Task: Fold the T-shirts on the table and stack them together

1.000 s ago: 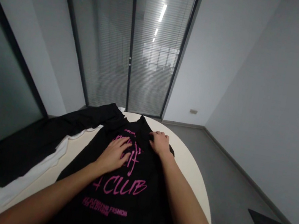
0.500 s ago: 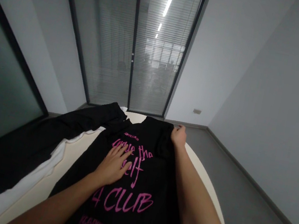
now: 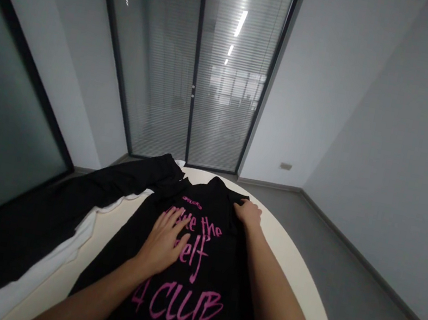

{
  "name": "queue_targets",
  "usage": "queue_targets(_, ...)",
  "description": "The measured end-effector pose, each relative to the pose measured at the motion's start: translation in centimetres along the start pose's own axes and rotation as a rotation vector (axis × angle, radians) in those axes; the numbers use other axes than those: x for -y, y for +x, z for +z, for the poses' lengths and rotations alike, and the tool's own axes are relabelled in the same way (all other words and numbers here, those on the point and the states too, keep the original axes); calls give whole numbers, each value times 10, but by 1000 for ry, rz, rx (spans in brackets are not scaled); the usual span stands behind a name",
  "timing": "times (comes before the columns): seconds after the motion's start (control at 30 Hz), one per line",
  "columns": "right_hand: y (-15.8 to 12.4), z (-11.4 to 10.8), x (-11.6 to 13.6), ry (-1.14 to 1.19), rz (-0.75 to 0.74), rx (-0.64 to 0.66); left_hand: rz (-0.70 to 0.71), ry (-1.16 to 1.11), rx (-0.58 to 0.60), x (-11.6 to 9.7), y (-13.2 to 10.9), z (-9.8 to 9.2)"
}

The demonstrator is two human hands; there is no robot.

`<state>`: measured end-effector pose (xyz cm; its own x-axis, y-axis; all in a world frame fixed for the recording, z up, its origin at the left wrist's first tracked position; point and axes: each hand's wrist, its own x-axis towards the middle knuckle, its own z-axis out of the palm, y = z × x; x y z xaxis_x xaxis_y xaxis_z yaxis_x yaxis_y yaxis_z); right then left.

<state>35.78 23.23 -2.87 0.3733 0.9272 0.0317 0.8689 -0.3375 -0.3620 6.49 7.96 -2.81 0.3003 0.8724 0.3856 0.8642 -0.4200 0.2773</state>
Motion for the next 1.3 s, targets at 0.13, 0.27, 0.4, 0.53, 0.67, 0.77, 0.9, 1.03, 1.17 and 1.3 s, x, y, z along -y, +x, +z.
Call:
queue_targets(0.13, 1, -11, -1, 48, 30, 18, -186, 79, -192, 20, 20, -16)
queue_targets(0.27, -2, -15, -6, 105, 25, 18, -347, 85, -87, 55, 47, -32)
queue_targets(0.4, -1, -17, -13, 162, -25, -27, -342, 35, -47, 84, 65, -45)
queue_targets(0.53, 8, -24, -21, 179, -67, -137, -450, 6, -169, 116, 78, -62)
queue_targets(0.67, 12, -22, -27, 165, -93, -155, -518, -18, -211, 155, 87, -77)
queue_targets(0.77, 5, -13, -30, 139, -83, -82, -547, -13, -189, 175, 83, -78)
queue_targets(0.9, -5, -9, -37, 91, 13, -27, -526, 25, -172, 174, 64, -75)
queue_targets(1.03, -8, -18, -45, 42, 118, 25, -368, 284, -228, 138, 43, -77)
queue_targets(1.17, -19, -28, -48, 0, 114, 75, -92, 325, 73, 87, 19, -69)
queue_targets(1.3, -50, -35, -42, -43, 57, 18, -107, 257, 300, 55, -9, -48)
